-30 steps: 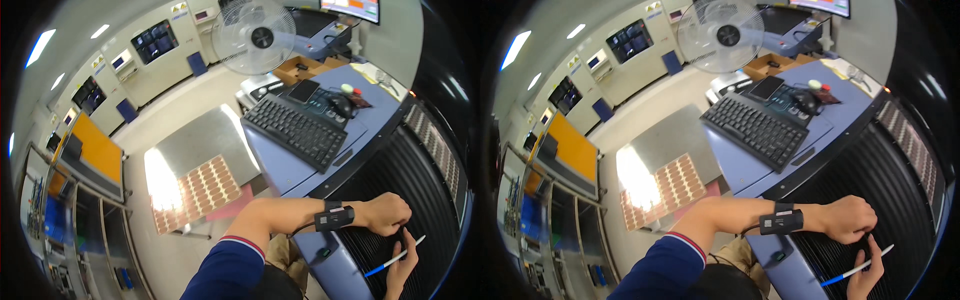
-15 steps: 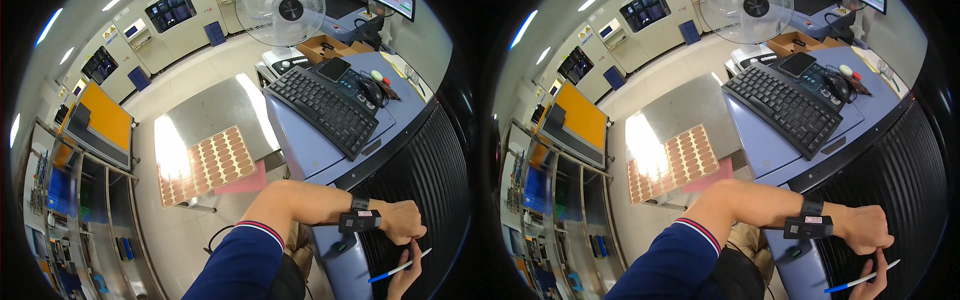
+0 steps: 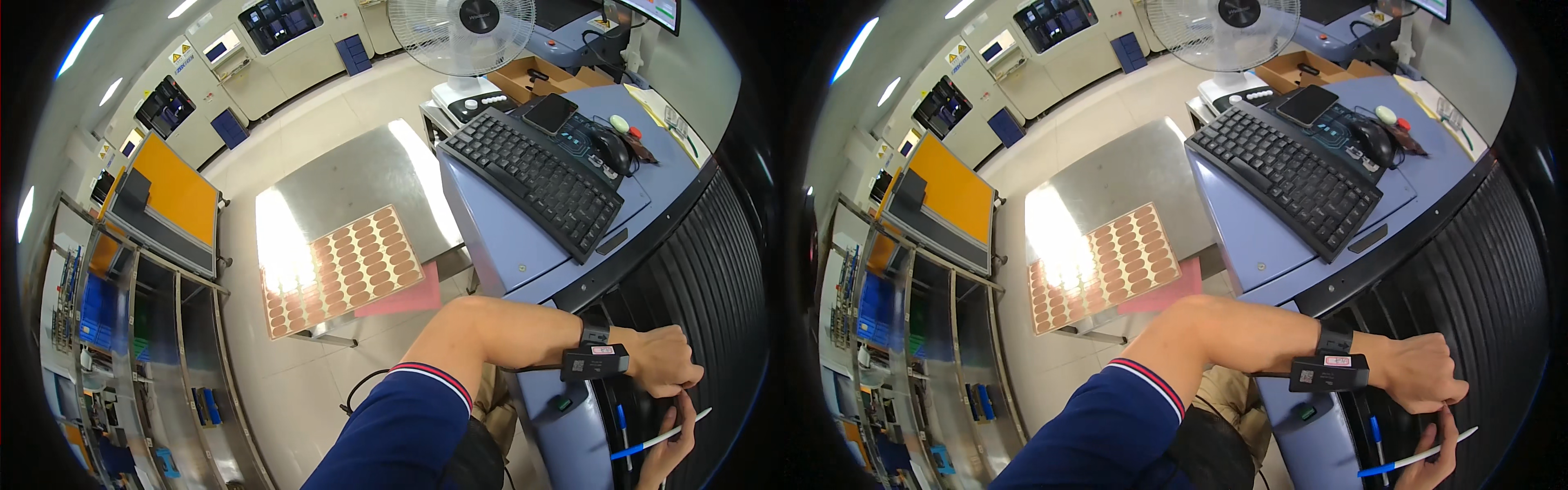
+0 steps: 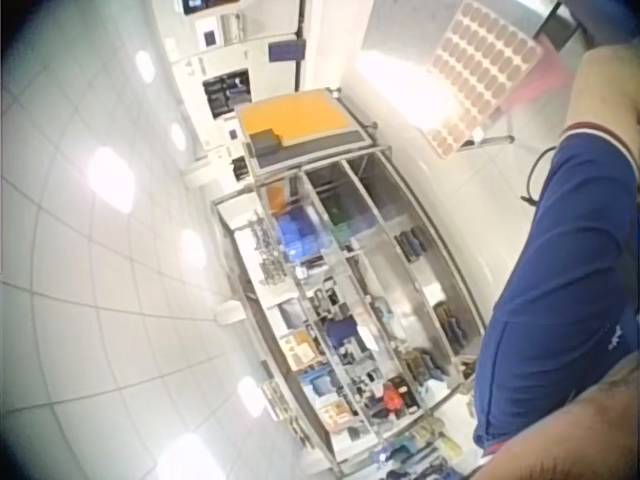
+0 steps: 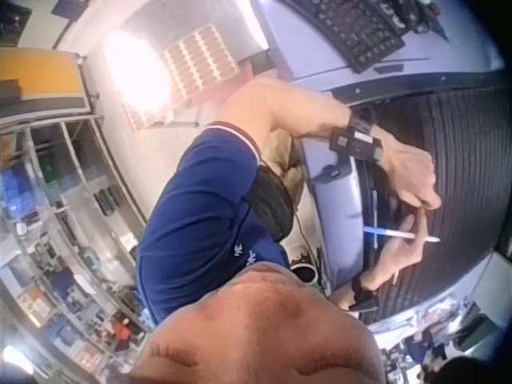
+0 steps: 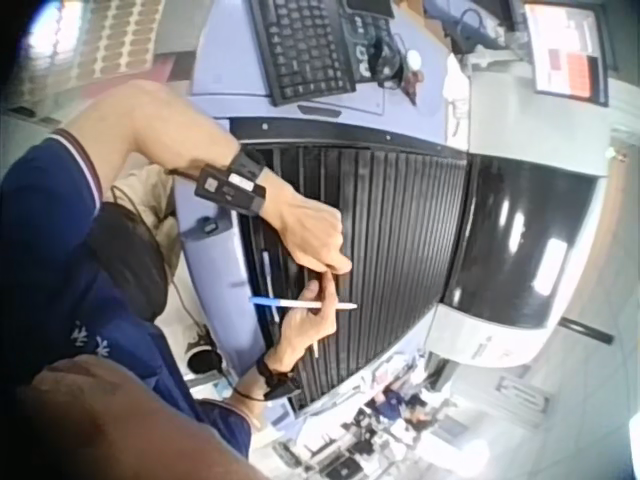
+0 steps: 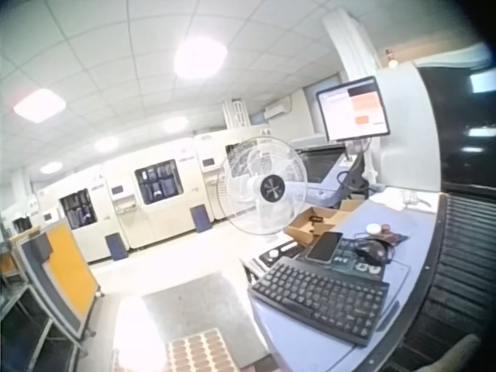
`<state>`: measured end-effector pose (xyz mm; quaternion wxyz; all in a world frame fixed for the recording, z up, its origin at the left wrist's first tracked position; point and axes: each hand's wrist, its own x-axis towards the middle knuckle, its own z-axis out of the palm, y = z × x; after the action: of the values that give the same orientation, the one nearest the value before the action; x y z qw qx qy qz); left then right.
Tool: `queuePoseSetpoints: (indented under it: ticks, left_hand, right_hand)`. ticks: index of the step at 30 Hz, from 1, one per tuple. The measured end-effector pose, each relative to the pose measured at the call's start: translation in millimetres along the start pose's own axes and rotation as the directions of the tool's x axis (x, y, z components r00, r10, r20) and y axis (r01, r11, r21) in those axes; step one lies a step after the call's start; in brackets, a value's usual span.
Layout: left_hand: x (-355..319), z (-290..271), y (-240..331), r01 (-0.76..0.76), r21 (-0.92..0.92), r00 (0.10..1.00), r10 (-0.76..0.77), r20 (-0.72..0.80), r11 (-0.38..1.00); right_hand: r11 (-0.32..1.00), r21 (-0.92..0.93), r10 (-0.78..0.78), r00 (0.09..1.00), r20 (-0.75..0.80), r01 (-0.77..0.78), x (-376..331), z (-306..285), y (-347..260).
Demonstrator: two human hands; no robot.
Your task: Inspecting metal sheets, marking specific areas with a pen, and reviewing production documentation.
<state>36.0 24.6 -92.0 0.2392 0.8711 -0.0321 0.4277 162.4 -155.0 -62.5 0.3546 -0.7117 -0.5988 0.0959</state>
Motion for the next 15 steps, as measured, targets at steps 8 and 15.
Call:
queuePoseSetpoints:
  ticks: [8, 15]
  left_hand:
    - [2.0, -4.9, -8.9, 0.152, -0.013, 0.986, -0.15, 0.074, 0.988]
    - [5.9, -13.0, -1.6, 0.092, -0.05, 0.994, -0.089, 0.058, 0.994]
  right_hand:
    - [1.0, 0.006, -0.002, 1.0, -0.003, 0.002, 4.1, 2.3, 3.1]
    - [0.999, 0.046, -0.015, 0.998, -0.066, 0.019, -0.7, -1.0, 0.9]
